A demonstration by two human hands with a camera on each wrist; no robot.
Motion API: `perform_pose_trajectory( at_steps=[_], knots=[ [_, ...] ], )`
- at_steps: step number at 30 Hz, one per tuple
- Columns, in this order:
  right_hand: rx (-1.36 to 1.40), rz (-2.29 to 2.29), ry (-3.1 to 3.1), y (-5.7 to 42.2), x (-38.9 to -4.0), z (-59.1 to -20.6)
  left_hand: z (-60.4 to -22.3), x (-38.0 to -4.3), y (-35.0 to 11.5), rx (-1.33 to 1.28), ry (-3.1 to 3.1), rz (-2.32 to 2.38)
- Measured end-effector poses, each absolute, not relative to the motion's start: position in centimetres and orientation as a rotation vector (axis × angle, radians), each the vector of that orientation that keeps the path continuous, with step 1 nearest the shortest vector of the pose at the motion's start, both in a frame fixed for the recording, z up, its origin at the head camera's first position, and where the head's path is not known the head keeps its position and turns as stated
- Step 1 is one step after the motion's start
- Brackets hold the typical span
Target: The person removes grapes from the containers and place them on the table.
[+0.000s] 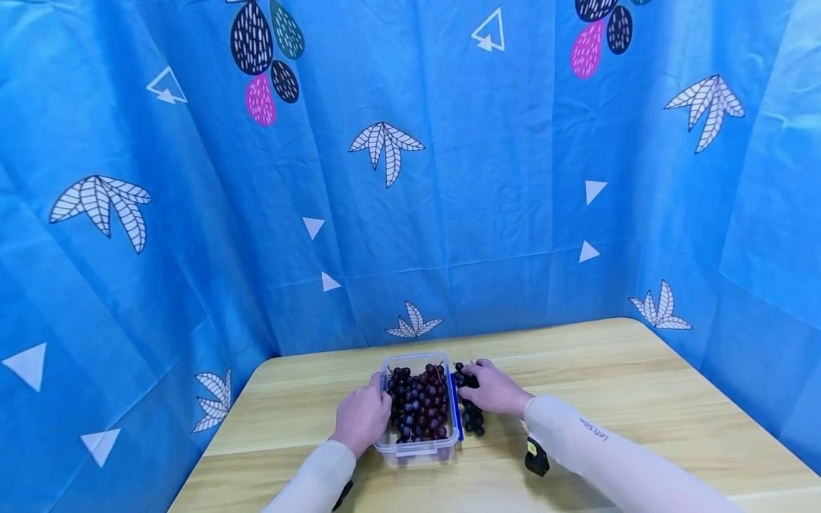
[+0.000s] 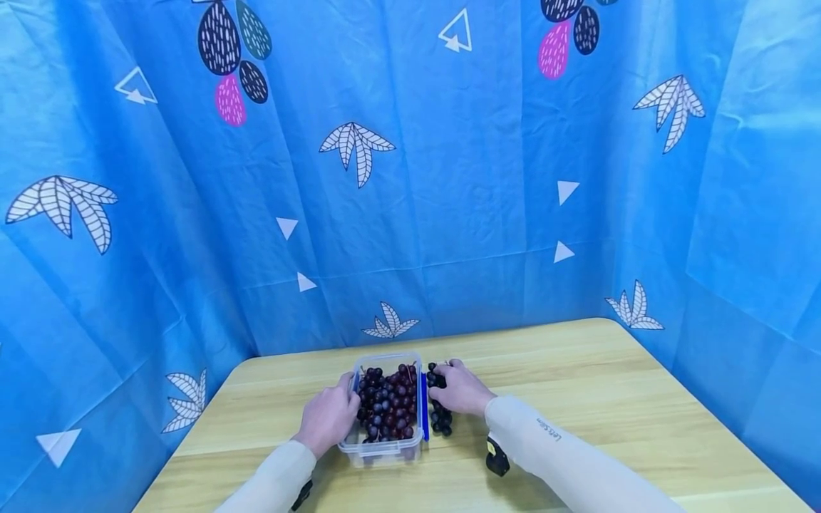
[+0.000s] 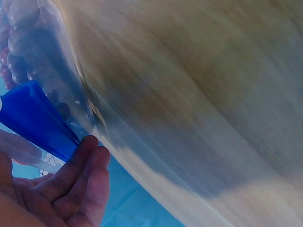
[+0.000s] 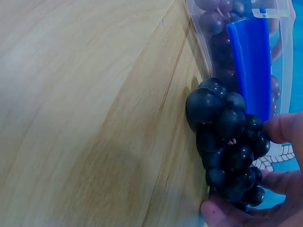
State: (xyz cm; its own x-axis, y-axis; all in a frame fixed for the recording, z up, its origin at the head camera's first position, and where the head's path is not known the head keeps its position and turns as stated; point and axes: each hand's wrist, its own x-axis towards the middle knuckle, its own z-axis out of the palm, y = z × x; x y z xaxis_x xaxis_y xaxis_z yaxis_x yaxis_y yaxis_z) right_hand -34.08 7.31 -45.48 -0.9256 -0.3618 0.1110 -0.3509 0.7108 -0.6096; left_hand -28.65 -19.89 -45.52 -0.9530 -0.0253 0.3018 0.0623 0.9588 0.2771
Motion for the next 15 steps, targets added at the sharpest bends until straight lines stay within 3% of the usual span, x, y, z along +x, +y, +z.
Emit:
perform_pose_trajectory(
  at_steps=[15],
  knots=[
    [-0.595,-0.939,2.938,6.89,-33.62,-44.56,-45.15,-28.39,-19.87,-0.021,-2.823,-0.470]
  ],
)
